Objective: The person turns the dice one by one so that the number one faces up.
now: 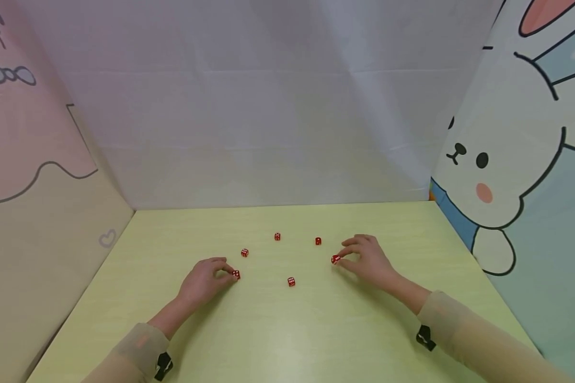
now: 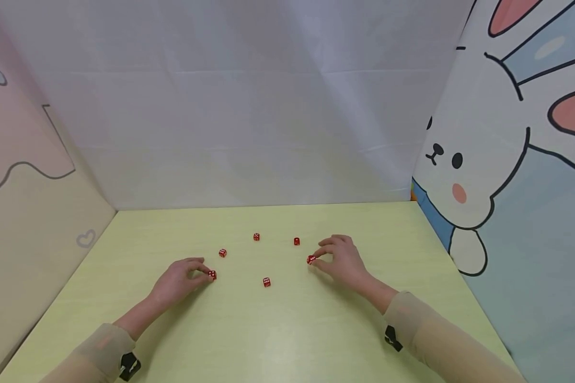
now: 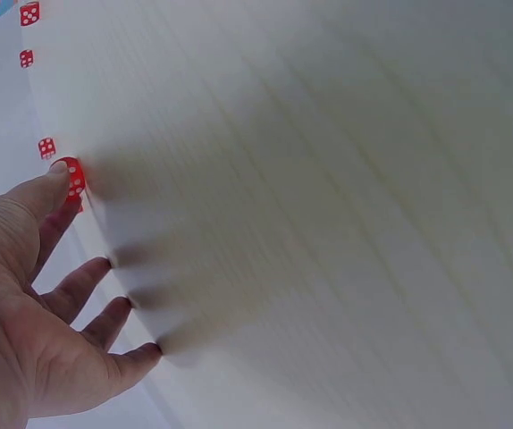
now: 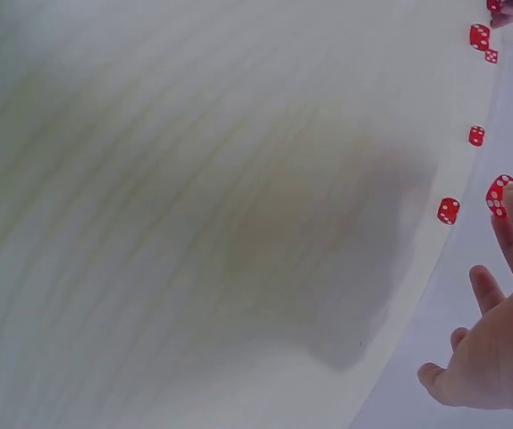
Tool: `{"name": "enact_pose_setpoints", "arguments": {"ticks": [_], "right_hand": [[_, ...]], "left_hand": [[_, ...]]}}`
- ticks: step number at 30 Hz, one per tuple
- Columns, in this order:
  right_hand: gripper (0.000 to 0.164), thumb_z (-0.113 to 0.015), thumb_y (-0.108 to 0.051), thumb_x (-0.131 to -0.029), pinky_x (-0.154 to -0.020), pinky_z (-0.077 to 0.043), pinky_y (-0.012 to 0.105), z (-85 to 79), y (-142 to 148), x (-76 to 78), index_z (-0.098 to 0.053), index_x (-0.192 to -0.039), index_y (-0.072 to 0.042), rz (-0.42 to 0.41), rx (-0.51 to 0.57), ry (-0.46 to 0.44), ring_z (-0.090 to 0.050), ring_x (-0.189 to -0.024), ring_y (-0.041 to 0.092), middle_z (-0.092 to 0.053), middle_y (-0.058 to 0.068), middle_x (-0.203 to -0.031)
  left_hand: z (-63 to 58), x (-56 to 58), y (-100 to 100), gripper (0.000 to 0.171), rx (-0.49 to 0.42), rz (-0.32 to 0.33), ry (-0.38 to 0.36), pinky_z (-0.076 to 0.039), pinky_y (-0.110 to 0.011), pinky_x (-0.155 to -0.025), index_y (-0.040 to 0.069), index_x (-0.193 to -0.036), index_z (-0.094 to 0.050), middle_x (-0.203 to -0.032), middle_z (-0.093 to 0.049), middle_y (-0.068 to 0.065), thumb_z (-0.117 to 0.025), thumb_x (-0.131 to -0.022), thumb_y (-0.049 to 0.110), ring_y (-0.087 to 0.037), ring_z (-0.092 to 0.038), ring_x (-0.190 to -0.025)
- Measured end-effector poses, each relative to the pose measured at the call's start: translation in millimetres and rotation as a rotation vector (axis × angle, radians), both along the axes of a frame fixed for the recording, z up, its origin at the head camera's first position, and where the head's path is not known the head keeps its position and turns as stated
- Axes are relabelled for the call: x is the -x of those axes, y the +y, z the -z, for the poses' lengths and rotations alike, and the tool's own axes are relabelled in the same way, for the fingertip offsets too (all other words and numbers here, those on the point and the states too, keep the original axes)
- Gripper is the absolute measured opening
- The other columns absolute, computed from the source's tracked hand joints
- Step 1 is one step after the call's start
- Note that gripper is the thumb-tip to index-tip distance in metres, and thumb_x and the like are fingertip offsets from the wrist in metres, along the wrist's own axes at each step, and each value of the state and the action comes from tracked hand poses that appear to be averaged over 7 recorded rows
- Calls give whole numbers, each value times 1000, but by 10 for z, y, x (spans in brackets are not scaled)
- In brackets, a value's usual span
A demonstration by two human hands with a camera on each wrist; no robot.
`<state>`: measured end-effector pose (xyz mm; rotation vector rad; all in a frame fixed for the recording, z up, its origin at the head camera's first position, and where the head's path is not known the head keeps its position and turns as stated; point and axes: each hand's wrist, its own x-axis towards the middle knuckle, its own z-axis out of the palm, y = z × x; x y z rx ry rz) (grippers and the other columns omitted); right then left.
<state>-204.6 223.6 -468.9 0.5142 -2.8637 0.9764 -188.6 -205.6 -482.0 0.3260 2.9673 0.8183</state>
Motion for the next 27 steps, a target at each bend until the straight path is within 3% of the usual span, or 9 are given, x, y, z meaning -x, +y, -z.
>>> {"name": "enact_pose_setpoints", "arguments": {"ticks": [9, 15, 27], "right_hand": [[21, -80, -30, -91, -116, -22, 62, -79, -5, 35, -82, -104, -15, 51, 182, -97, -37, -138, 42, -64, 16, -135], [20, -81, -26, -90, -116, -23, 64, -55, -18, 51, -82, -105, -13, 46, 243, -116, -44, -135, 42, -64, 20, -134], [15, -83, -30, -87, -114, -25, 61, 150, -31, -1, -82, -97, -19, 58, 69, -120, -37, -136, 46, -64, 14, -130]], "left_hand": [[7, -8, -6, 16, -3, 1, 2, -40, -60, -110, 16, -103, -78, -139, -61, -19, -78, -93, 27, -46, -50, -133], [12, -3, -7, 15, -5, -3, 0, -40, -60, -110, 17, -103, -78, -140, -61, -19, -78, -92, 28, -45, -50, -133], [-8, -3, 11, 14, -14, -5, 5, -39, -60, -110, 17, -102, -79, -139, -62, -19, -78, -92, 27, -46, -51, -132]]}}
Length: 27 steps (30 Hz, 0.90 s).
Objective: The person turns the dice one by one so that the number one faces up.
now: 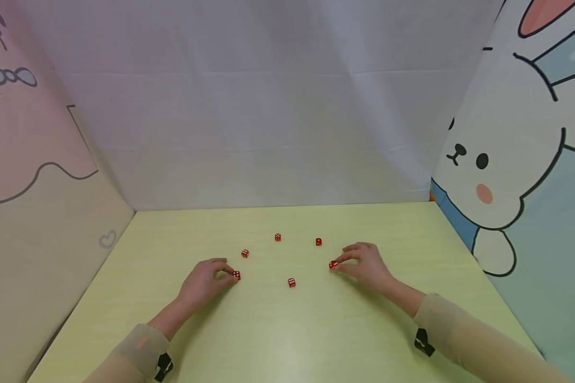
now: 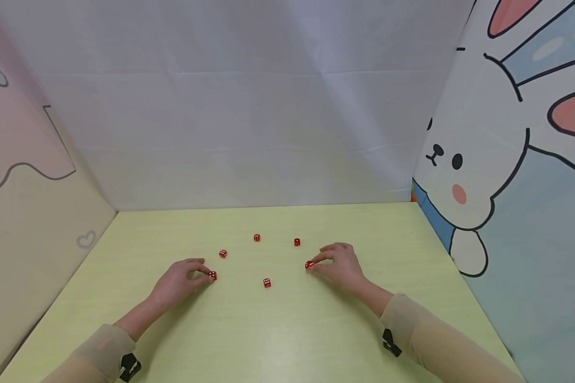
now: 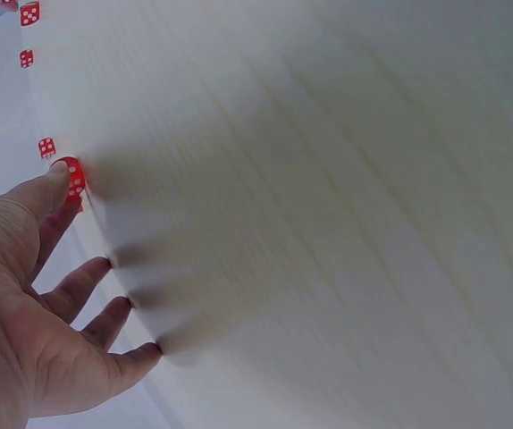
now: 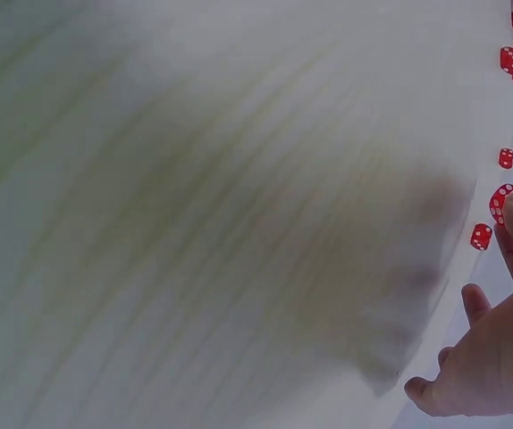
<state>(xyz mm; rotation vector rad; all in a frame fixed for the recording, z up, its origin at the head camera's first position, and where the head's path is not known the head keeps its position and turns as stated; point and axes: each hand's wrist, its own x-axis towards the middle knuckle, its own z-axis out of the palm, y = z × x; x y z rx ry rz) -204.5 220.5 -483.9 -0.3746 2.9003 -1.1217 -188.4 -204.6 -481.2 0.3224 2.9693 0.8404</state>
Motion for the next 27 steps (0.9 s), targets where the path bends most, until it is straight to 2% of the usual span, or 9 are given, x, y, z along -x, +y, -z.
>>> {"name": "enact_pose_setpoints", "arguments": {"ticks": [8, 15, 27], "right_hand": [[12, -83, -31, -87, -114, -28, 62, 74, 24, -37, -81, -95, -23, -11, -47, -7, -36, -137, 44, -64, 10, -130], [9, -84, -31, -87, -115, -29, 60, 85, 26, -28, -81, -93, -24, -10, -34, -13, -32, -140, 42, -63, 9, -132], [8, -82, -27, -88, -115, -31, 61, 68, 38, -55, -81, -94, -21, -35, -54, 5, -29, -141, 41, -61, 11, -136]], "left_hand": [[4, 2, 3, 14, 13, 0, 3, -40, -59, -110, 17, -101, -79, -138, -62, -19, -78, -92, 28, -45, -52, -131], [22, 13, -1, 15, 19, 5, 16, -40, -60, -110, 16, -102, -79, -138, -62, -19, -78, -92, 27, -46, -52, -131], [36, 6, 4, 17, 14, 13, 15, -40, -60, -109, 16, -103, -78, -138, -62, -19, -78, -92, 29, -46, -52, -130]]}}
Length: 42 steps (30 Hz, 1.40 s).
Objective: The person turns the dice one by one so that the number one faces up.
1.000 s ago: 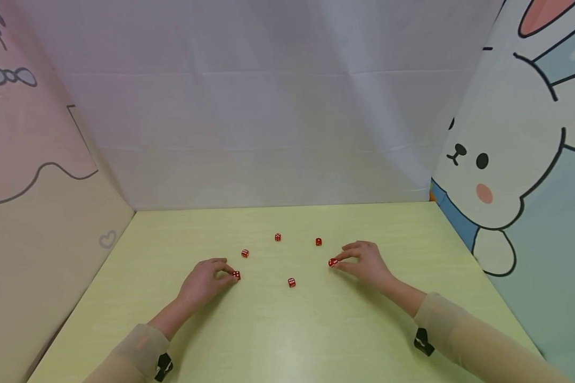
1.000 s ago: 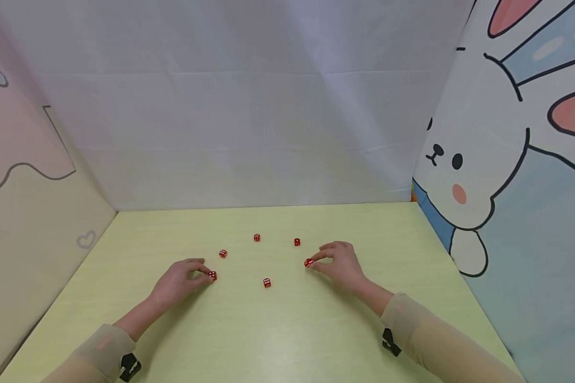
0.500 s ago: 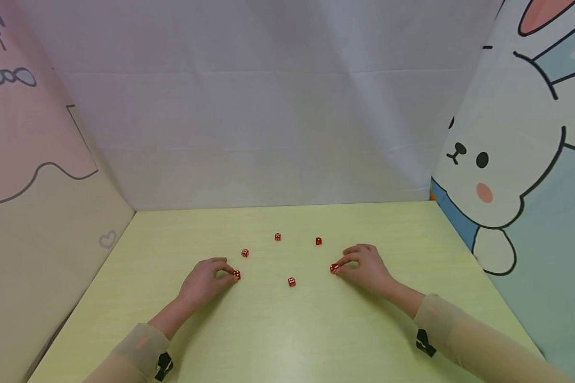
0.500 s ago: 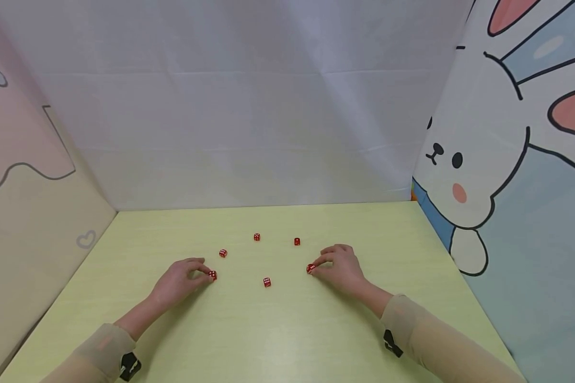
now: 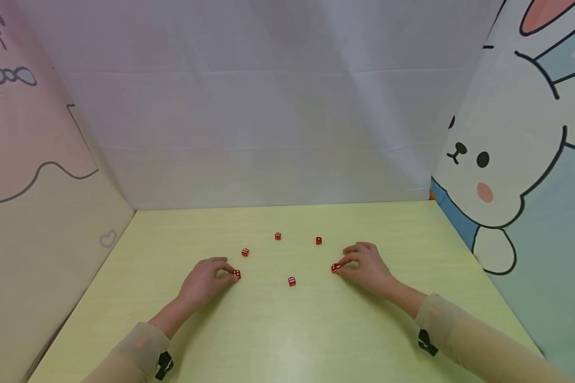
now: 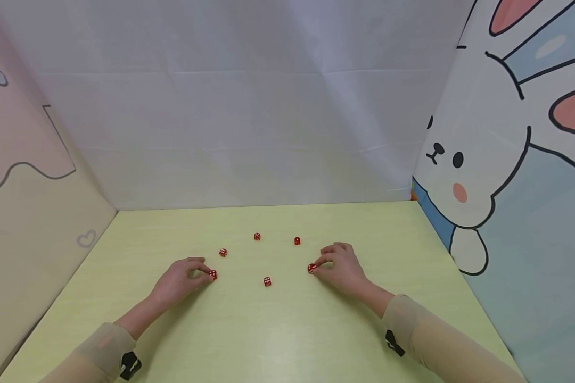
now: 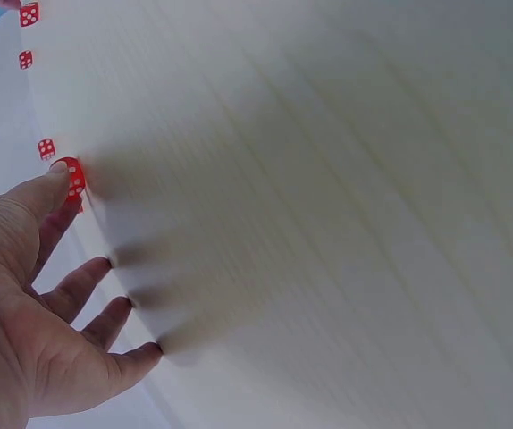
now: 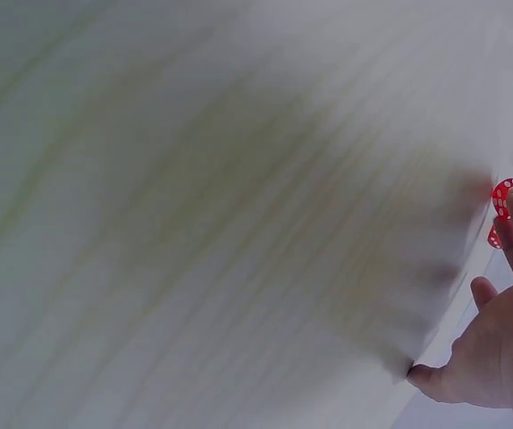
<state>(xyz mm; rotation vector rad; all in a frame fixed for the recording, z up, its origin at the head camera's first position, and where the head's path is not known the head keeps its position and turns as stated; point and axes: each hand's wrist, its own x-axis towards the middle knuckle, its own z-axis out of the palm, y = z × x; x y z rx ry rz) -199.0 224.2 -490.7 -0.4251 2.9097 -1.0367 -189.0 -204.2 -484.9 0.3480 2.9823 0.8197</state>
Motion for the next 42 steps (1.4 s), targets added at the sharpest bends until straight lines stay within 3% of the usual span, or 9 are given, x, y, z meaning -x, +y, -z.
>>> {"name": "enact_pose_setpoints", "arguments": {"ticks": [9, 42], "right_hand": [[7, -81, -19, -88, -114, -31, 62, -3, 27, -16, -81, -94, -16, -19, -24, 44, -33, -139, 46, -64, 14, -132], [10, -81, -20, -89, -113, -32, 63, 47, 77, -47, -80, -98, -18, -33, -23, 91, -36, -137, 46, -64, 14, -130]], "left_hand": [[1, -3, -9, 18, 4, -6, -6, -40, -60, -109, 16, -105, -78, -139, -61, -19, -77, -93, 29, -47, -51, -131], [-6, 9, -6, 15, 0, 3, 11, -40, -59, -110, 16, -102, -78, -138, -62, -19, -78, -92, 28, -46, -52, -131]]}}
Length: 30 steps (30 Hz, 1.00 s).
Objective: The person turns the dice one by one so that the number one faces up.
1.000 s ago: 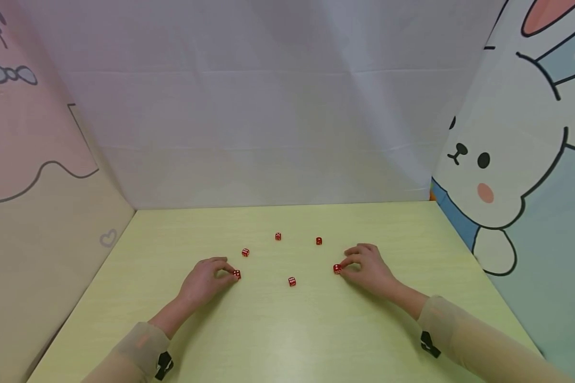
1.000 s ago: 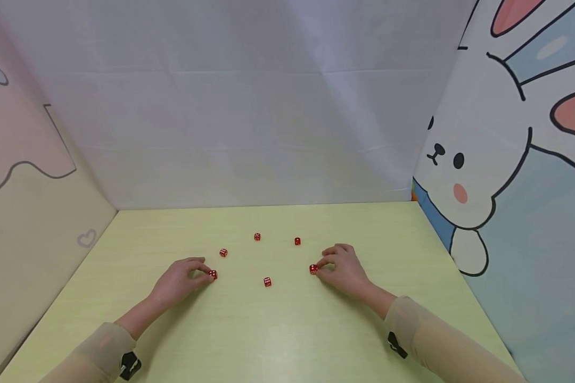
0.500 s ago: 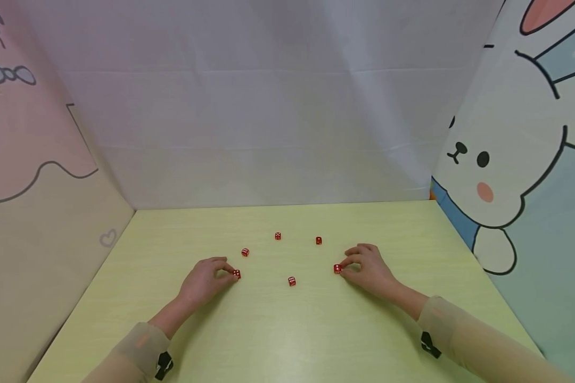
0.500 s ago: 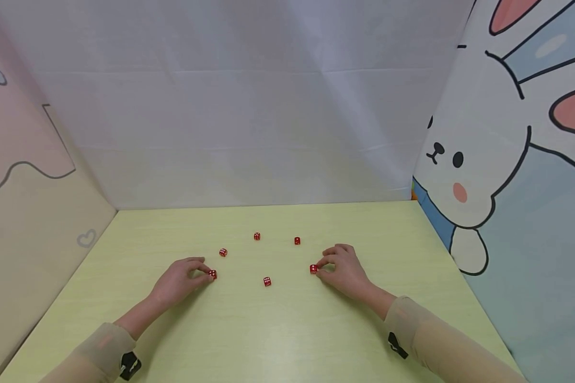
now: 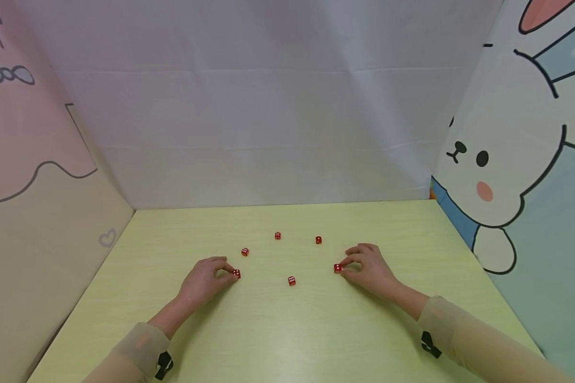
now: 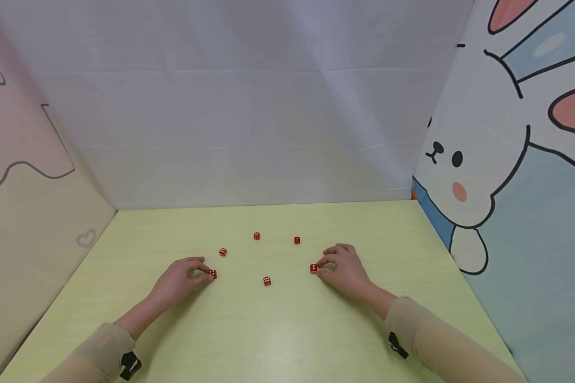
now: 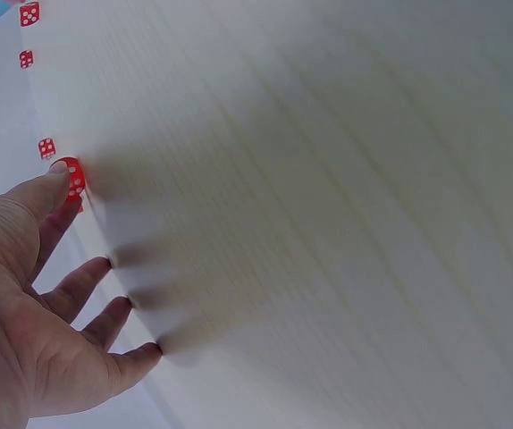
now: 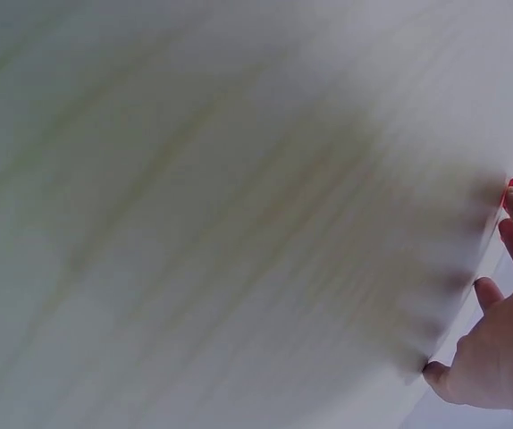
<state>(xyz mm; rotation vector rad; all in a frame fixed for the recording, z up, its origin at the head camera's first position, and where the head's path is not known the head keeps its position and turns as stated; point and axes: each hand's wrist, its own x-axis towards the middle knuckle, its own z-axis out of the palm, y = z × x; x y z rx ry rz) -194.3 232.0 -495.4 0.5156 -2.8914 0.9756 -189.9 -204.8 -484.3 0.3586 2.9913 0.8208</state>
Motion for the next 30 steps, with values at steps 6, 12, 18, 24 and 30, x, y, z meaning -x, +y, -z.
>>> {"name": "enact_pose_setpoints", "arguments": {"ticks": [6, 12, 18, 24, 30], "right_hand": [[14, -82, -23, -88, -112, -32, 64, -20, 22, 1, -80, -101, -18, -7, -31, 32, -37, -137, 46, -64, 13, -130], [17, -83, -26, -86, -112, -32, 63, -69, 19, 37, -81, -102, -18, -14, -95, 69, -39, -136, 44, -64, 12, -130], [19, -84, -29, -84, -112, -33, 64, -92, -13, 74, -81, -100, -20, -20, -162, 84, -40, -136, 43, -65, 10, -130], [18, -85, -30, -83, -111, -34, 65, -129, -69, 82, -81, -98, -21, -24, -198, 82, -41, -137, 43, -66, 10, -129], [16, -85, -30, -83, -111, -35, 65, -168, -104, 77, -81, -96, -22, -23, -219, 78, -40, -137, 44, -66, 10, -129]], "left_hand": [[0, 3, 0, 14, 11, -4, -5, -40, -60, -110, 17, -101, -78, -138, -62, -20, -77, -93, 27, -47, -52, -131], [-2, 1, -4, 14, 17, -1, -8, -40, -60, -109, 17, -102, -78, -138, -61, -20, -78, -92, 27, -47, -52, -131], [-1, 5, -3, 14, 11, -4, -7, -40, -59, -110, 17, -101, -78, -138, -62, -19, -78, -92, 28, -46, -52, -131], [0, 3, -4, 14, 5, -5, -12, -40, -59, -110, 17, -101, -78, -138, -62, -19, -78, -92, 27, -45, -52, -132], [4, 9, -8, 14, 6, -7, -14, -40, -59, -110, 17, -101, -79, -138, -62, -18, -78, -92, 28, -45, -52, -132]]}}
